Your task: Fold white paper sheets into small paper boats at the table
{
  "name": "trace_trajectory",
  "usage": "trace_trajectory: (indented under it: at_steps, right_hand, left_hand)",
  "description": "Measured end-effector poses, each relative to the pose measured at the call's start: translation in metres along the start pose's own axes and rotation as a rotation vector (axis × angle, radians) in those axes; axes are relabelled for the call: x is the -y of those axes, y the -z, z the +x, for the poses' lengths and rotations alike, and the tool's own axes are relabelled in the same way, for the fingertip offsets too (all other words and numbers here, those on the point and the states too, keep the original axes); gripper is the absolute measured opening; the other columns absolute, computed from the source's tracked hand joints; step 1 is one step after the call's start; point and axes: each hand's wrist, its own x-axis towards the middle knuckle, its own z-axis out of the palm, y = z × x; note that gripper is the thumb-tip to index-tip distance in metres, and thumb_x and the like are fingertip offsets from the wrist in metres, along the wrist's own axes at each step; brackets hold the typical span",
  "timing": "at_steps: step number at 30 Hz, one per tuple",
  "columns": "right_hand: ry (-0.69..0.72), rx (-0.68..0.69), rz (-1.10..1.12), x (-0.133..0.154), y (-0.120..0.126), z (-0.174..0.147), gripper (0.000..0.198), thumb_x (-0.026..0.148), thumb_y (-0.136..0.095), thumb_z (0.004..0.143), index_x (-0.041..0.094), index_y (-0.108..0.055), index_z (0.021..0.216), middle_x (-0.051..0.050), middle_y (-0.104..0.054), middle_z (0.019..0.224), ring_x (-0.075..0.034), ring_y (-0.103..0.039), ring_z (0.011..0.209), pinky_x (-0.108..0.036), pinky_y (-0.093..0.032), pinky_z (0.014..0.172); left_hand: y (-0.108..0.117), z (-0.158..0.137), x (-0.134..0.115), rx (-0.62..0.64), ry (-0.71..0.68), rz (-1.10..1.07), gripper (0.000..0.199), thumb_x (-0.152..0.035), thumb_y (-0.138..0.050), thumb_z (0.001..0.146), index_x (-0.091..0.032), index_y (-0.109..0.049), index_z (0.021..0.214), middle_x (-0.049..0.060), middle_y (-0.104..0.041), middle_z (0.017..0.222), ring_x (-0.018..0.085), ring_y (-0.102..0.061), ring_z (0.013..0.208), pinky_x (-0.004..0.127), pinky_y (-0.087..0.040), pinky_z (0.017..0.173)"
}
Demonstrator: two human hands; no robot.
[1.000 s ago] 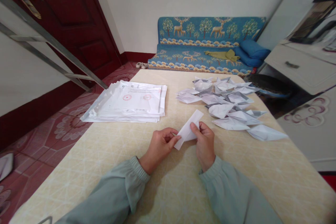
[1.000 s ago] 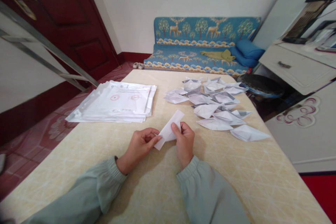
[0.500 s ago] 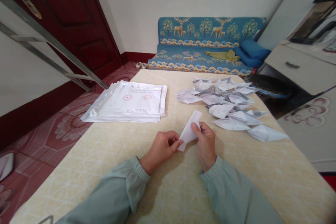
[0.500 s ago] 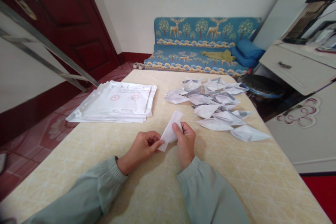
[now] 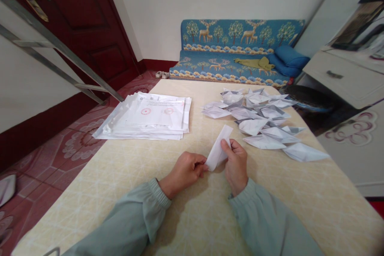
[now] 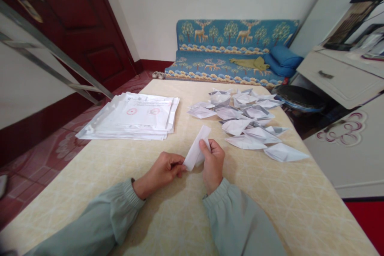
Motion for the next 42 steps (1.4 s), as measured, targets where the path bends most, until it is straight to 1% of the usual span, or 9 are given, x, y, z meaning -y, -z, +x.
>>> trace_trajectory:
  at_steps: [4,8,11,14,17,22,32,42]
  right_hand:
    - [0.002,-0.005,0.017,-0.0008,-0.0001,0.0015,0.024,0.034,-0.071,0.073,0.016,-0.056,0.065,0.006,-0.045,0.056,-0.008,-0.035,0.051,-0.021,-0.026,0.048]
    - [0.0,-0.001,0.027,-0.0011,0.0002,0.0027,0.024,0.034,-0.07,0.073,0.016,-0.056,0.066,0.006,-0.046,0.058,-0.008,-0.036,0.052,-0.021,-0.027,0.048]
    - [-0.001,0.008,0.011,-0.0015,0.001,0.0025,0.023,0.034,-0.07,0.073,0.016,-0.056,0.067,0.006,-0.045,0.057,-0.008,-0.036,0.052,-0.021,-0.026,0.048]
    - [0.0,0.023,-0.01,-0.0016,0.0012,0.0017,0.024,0.035,-0.07,0.074,0.017,-0.056,0.067,0.006,-0.043,0.056,-0.008,-0.035,0.051,-0.021,-0.025,0.047]
    - [-0.01,0.032,-0.019,-0.0009,0.0004,0.0008,0.024,0.035,-0.069,0.074,0.017,-0.056,0.067,0.006,-0.044,0.056,-0.008,-0.035,0.051,-0.021,-0.025,0.047]
    - [-0.014,0.049,-0.041,-0.0005,-0.0003,0.0001,0.023,0.035,-0.069,0.075,0.016,-0.057,0.068,0.006,-0.044,0.056,-0.008,-0.035,0.051,-0.022,-0.026,0.047]
    - [-0.012,0.067,-0.074,-0.0026,0.0009,0.0006,0.024,0.036,-0.068,0.075,0.017,-0.057,0.068,0.006,-0.046,0.055,-0.008,-0.036,0.05,-0.022,-0.027,0.047]
    - [-0.004,0.082,-0.107,-0.0014,0.0005,0.0,0.024,0.038,-0.067,0.076,0.017,-0.057,0.068,0.006,-0.047,0.055,-0.008,-0.036,0.05,-0.022,-0.027,0.047]
  left_hand:
    - [0.0007,-0.0008,-0.0022,0.006,-0.008,-0.006,0.023,-0.015,-0.046,0.083,-0.013,-0.065,0.07,0.0,-0.062,0.058,0.009,-0.054,0.052,0.018,-0.035,0.052]
    - [0.0003,-0.0003,-0.0021,-0.004,-0.019,0.019,0.022,-0.015,-0.046,0.083,-0.013,-0.066,0.073,-0.001,-0.061,0.057,0.009,-0.053,0.052,0.018,-0.034,0.053]
    - [-0.0008,0.0002,-0.0011,-0.022,-0.024,0.047,0.021,-0.018,-0.05,0.083,-0.013,-0.062,0.067,-0.002,-0.056,0.055,0.008,-0.047,0.051,0.019,-0.029,0.05]
    - [-0.0015,0.0007,-0.0001,-0.031,-0.034,0.069,0.024,-0.022,-0.052,0.082,-0.013,-0.055,0.06,-0.004,-0.049,0.052,0.007,-0.041,0.05,0.019,-0.025,0.049]
    - [-0.0016,0.0013,0.0007,-0.025,-0.038,0.08,0.026,-0.025,-0.053,0.082,-0.013,-0.053,0.059,-0.005,-0.044,0.053,0.006,-0.037,0.05,0.02,-0.022,0.049]
    - [-0.0016,0.0021,0.0017,-0.02,-0.041,0.097,0.028,-0.028,-0.053,0.082,-0.013,-0.051,0.059,-0.005,-0.04,0.053,0.006,-0.036,0.051,0.02,-0.021,0.049]
    - [-0.0014,0.0036,0.0044,-0.005,-0.046,0.126,0.027,-0.029,-0.055,0.082,-0.013,-0.05,0.061,-0.005,-0.04,0.055,0.007,-0.037,0.052,0.021,-0.021,0.05]
    - [-0.0006,0.0034,0.0036,0.005,-0.037,0.125,0.029,-0.033,-0.054,0.082,-0.013,-0.054,0.062,-0.004,-0.041,0.055,0.008,-0.038,0.052,0.021,-0.023,0.049]
